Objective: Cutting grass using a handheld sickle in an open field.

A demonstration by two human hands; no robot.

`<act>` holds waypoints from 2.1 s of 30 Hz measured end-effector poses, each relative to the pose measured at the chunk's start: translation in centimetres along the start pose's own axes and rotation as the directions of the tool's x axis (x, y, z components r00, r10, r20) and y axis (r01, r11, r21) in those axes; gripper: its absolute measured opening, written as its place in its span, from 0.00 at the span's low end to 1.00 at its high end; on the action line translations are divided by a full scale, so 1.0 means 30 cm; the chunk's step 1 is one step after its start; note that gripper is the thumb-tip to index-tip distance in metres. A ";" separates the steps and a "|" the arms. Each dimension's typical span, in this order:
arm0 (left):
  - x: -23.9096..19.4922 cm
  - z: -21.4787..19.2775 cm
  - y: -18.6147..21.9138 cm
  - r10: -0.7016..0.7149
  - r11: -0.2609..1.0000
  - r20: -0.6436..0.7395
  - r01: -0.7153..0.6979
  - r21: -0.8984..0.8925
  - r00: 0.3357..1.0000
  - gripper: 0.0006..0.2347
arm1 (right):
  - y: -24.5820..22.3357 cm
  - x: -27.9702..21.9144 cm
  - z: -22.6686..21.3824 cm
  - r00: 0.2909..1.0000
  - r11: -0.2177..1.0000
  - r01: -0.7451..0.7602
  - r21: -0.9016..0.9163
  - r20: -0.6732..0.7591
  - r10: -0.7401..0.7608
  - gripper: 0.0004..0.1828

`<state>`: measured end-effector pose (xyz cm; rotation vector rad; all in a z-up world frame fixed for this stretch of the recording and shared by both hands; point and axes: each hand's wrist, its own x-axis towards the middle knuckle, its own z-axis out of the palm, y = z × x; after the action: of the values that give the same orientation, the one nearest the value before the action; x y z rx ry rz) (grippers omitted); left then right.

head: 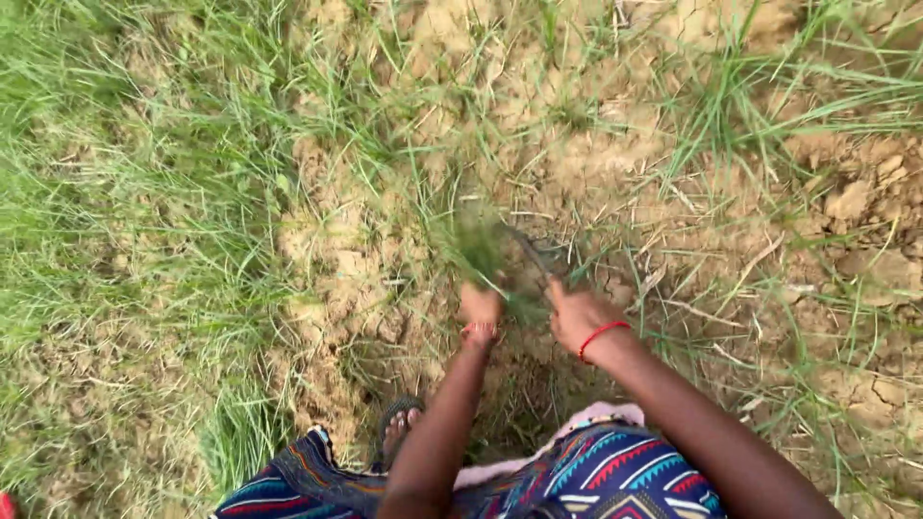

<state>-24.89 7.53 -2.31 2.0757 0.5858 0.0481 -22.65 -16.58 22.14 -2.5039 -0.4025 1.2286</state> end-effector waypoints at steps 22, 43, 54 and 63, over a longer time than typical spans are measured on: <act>0.014 -0.133 -0.016 -0.434 0.807 -0.542 0.578 0.122 0.720 0.32 | -0.054 0.109 0.068 0.999 0.995 0.047 0.089 0.010 -0.048 0.39; 0.331 -0.065 0.102 0.167 0.883 -0.467 0.079 0.463 0.868 0.15 | -0.101 0.329 0.230 0.986 0.961 0.141 0.236 -0.116 -0.116 0.41; 0.307 -0.144 0.114 0.092 0.923 -0.463 0.099 0.371 0.882 0.21 | 0.139 0.184 0.527 0.932 0.920 0.361 0.151 -0.021 -0.362 0.40; -0.076 -0.261 -0.157 -0.096 0.995 -0.673 0.080 -0.055 0.734 0.20 | -0.073 0.106 0.235 0.985 0.977 0.168 0.130 -0.067 -0.161 0.37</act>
<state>-30.77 14.83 -1.35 1.9702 1.1157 0.7864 -26.63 -12.23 16.69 -2.3333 -0.4845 1.0814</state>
